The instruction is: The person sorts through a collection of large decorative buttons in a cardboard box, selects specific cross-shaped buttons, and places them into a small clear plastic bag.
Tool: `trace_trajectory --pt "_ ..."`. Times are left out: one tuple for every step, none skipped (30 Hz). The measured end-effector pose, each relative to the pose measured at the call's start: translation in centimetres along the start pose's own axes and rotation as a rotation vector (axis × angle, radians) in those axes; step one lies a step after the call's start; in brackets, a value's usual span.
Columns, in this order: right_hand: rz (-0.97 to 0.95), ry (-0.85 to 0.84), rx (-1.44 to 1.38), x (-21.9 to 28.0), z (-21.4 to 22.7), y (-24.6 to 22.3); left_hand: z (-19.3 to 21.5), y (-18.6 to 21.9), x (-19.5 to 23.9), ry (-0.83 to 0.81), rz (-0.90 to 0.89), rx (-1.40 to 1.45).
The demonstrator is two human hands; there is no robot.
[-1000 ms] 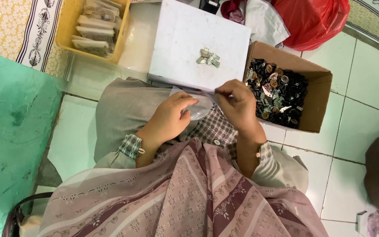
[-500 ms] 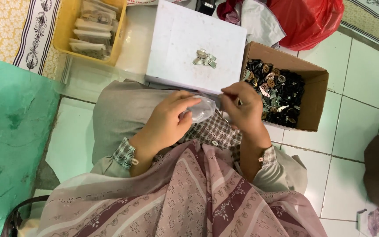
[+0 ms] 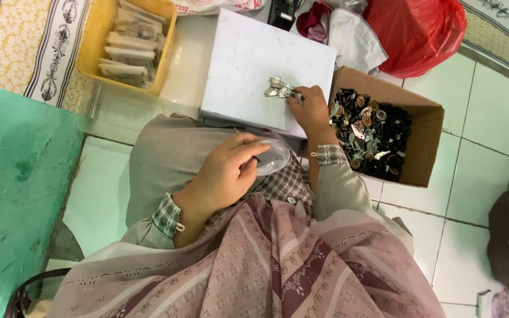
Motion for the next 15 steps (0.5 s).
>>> trace_trajectory --pt "-0.009 -0.006 0.001 0.4 -0.3 0.3 -0.2 -0.4 0.3 -0.006 0.005 0.008" --pt "0.020 0.024 0.006 0.1 -0.2 0.0 -0.2 -1.0 0.4 -0.007 0.016 0.009" --pt "0.049 0.054 0.011 -0.2 -0.1 -0.3 -0.2 -1.5 0.5 -0.008 0.028 0.010" --pt "0.049 0.051 0.009 -0.2 0.0 -0.6 -0.2 -1.9 0.7 -0.008 0.031 0.009" --pt "0.016 0.022 -0.017 -0.2 -0.1 -0.5 -0.3 -2.4 0.9 -0.025 0.049 0.023" --pt "-0.021 -0.004 -0.042 -0.1 -0.1 -0.3 -0.6 -3.0 1.0 -0.044 0.064 0.038" --pt "-0.024 -0.004 -0.042 0.2 -0.1 -0.4 -0.7 -3.1 1.1 -0.047 0.064 0.040" --pt "-0.026 -0.002 -0.067 0.4 0.0 -0.4 -0.7 -3.4 1.2 -0.048 0.072 0.032" --pt "-0.029 0.000 -0.092 0.6 0.1 -0.5 -0.8 -3.6 1.3 -0.050 0.079 0.024" --pt "-0.027 0.000 -0.092 0.7 0.0 -0.2 -0.9 -3.6 1.3 -0.049 0.079 0.024" --pt "-0.042 -0.002 -0.127 0.8 -0.2 0.2 -1.0 -3.6 1.3 -0.048 0.085 0.031" --pt "-0.056 -0.001 -0.163 0.8 -0.3 0.7 -1.0 -3.6 1.3 -0.046 0.089 0.037" --pt "-0.053 0.000 -0.164 0.7 -0.1 0.4 -1.2 -3.5 1.4 -0.045 0.087 0.035" --pt "-0.047 0.004 -0.156 0.7 0.1 0.2 -1.4 -3.6 1.4 -0.046 0.091 0.032" --pt "-0.040 0.008 -0.148 0.6 0.3 -0.1 -1.6 -3.6 1.4 -0.047 0.094 0.028"
Point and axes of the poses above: each hand's wrist, its own x-axis away from the middle knuckle, its own z-axis out of the back of the hand, y = z × x, the point moved 7 cm from there along -x, towards the middle knuckle, and after that the axes turned 12 degrees about -y, right-handed, at the moved point
